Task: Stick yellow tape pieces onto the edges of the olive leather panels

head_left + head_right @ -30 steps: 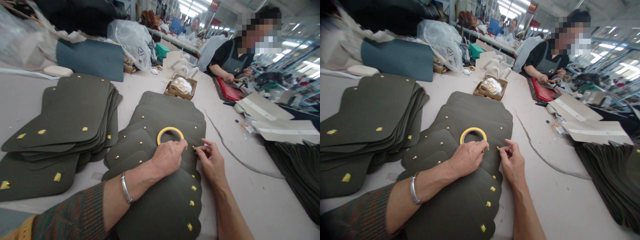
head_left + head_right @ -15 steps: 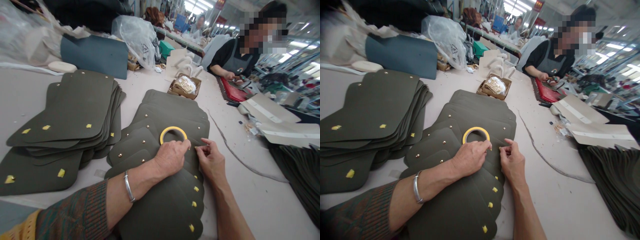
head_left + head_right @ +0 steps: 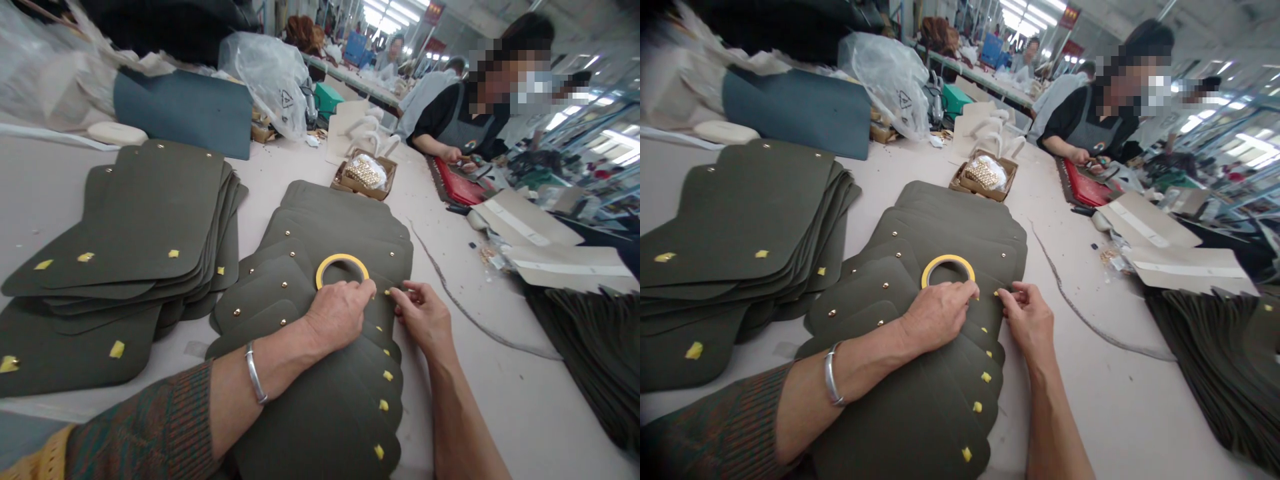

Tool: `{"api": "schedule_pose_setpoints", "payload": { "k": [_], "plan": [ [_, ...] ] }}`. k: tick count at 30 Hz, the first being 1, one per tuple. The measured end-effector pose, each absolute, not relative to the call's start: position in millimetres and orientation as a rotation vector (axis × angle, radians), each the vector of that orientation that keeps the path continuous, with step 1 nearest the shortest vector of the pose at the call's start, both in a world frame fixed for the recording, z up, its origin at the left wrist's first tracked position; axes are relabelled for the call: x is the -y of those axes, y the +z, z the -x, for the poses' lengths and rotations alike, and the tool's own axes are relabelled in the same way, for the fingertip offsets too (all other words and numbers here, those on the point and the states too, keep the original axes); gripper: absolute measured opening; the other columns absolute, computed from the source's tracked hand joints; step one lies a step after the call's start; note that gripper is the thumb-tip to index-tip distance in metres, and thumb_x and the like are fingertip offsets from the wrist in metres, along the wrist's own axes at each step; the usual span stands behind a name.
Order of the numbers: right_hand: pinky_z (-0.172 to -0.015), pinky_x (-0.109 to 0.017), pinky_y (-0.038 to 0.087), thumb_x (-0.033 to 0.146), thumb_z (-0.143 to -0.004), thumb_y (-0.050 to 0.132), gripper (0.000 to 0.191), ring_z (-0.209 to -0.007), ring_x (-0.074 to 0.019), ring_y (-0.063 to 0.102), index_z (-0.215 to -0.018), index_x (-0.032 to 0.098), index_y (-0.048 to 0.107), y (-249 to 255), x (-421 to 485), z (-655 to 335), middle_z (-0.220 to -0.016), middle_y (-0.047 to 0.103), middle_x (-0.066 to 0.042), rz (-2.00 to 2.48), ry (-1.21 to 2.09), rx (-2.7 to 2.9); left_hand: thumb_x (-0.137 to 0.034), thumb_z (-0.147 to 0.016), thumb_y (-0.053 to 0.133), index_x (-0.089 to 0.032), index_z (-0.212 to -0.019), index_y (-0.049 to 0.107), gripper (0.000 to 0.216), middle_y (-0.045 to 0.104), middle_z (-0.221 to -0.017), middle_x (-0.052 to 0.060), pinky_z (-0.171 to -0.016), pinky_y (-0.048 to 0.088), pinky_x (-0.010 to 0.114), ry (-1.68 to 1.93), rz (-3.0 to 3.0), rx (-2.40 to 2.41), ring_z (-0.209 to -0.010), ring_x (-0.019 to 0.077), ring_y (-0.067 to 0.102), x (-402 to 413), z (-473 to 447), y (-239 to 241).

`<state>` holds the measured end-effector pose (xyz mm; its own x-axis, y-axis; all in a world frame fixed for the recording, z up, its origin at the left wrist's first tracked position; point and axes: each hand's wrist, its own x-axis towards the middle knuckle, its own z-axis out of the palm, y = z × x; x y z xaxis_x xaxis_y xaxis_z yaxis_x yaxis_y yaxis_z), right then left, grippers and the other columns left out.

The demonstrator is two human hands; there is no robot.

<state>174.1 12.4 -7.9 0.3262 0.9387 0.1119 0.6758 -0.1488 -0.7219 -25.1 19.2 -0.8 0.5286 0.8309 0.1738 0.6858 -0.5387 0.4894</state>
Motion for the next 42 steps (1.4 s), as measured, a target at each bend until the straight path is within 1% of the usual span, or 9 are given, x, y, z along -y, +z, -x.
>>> {"api": "schedule_pose_setpoints", "payload": {
  "k": [3,8,14,19,25,31,36,38,42],
  "plan": [
    [-0.056,-0.03,0.05,0.05,-0.08,0.061,0.035,-0.056,-0.0168,0.062,-0.091,0.017,0.065,-11,-1,-178,-0.069,0.067,-0.003,1.806,0.458,1.389,-0.011,-0.082,0.046,-0.022,-0.106,0.049,0.027,0.065,-0.09,0.002,-0.073,0.052,0.035,0.559,-2.408,-1.254,-0.084,0.0223,0.063,-20,25,-1],
    [-0.074,-0.032,0.05,0.041,-0.085,0.056,0.025,-0.078,-0.0199,0.067,-0.087,0.021,0.071,-18,7,-171,-0.087,0.074,-0.005,1.775,0.152,1.766,-0.011,-0.082,0.045,-0.022,-0.107,0.048,0.027,0.065,-0.091,0.002,-0.074,0.052,0.036,0.566,-2.411,-1.247,-0.085,0.0227,0.064,-21,24,-1],
    [-0.072,-0.029,0.048,0.037,-0.087,0.051,0.026,-0.078,-0.0192,0.068,-0.085,0.021,0.071,-17,-3,-161,-0.087,0.074,-0.004,1.832,0.015,1.856,-0.012,-0.083,0.046,-0.022,-0.107,0.049,0.026,0.065,-0.091,0.002,-0.073,0.052,0.036,0.549,-2.411,-1.253,-0.084,0.0228,0.064,-21,25,0],
    [-0.063,-0.028,0.043,0.038,-0.083,0.054,0.021,-0.069,-0.0184,0.066,-0.08,0.025,0.07,-6,-15,-156,-0.075,0.073,0.001,2.061,0.189,1.773,-0.013,-0.083,0.047,-0.021,-0.106,0.05,0.025,0.065,-0.09,0.003,-0.073,0.052,0.035,0.534,-2.419,-1.252,-0.084,0.0227,0.064,-20,25,1],
    [-0.063,-0.029,0.043,0.038,-0.08,0.053,0.024,-0.069,-0.0198,0.066,-0.075,0.021,0.07,0,-21,-157,-0.075,0.073,-0.004,2.107,0.314,1.773,-0.022,-0.091,0.044,-0.021,-0.1,0.051,0.011,0.066,-0.089,0.003,-0.074,0.05,0.032,0.617,-2.366,-1.227,-0.085,0.021,0.065,-23,28,7],
    [-0.053,-0.026,0.042,0.033,-0.079,0.055,0.023,-0.058,-0.0167,0.063,-0.066,0.021,0.07,10,0,-166,-0.063,0.069,-0.001,1.996,0.742,1.878,-0.021,-0.095,0.038,-0.021,-0.096,0.05,0.013,0.064,-0.083,-0.001,-0.071,0.047,0.025,0.806,-2.352,-1.057,-0.078,0.015,0.063,-30,35,12],
    [-0.07,-0.029,0.051,0.032,-0.083,0.057,0.02,-0.077,-0.0179,0.067,-0.092,0.02,0.071,16,14,-162,-0.087,0.073,-0.004,1.636,0.571,1.689,-0.02,-0.095,0.037,-0.02,-0.1,0.053,0.017,0.066,-0.085,0.001,-0.07,0.047,0.024,0.819,-2.393,-0.916,-0.078,0.0144,0.064,-31,37,14],
    [-0.074,-0.028,0.052,0.029,-0.084,0.058,0.02,-0.082,-0.0174,0.067,-0.099,0.02,0.069,18,17,-156,-0.094,0.073,-0.004,1.495,0.506,1.694,-0.02,-0.095,0.038,-0.021,-0.113,0.051,0.022,0.068,-0.092,0.002,-0.074,0.049,0.025,0.818,-2.401,-0.906,-0.082,0.0153,0.065,-31,37,15],
    [-0.071,-0.026,0.052,0.021,-0.085,0.057,0.02,-0.08,-0.0151,0.066,-0.103,0.021,0.066,19,18,-146,-0.093,0.071,-0.003,1.375,0.406,1.785,-0.018,-0.092,0.043,-0.021,-0.137,0.033,0.046,0.069,-0.106,0.005,-0.082,0.051,0.029,0.731,-2.425,-0.887,-0.092,0.0174,0.067,-30,38,16]
  ]
}}
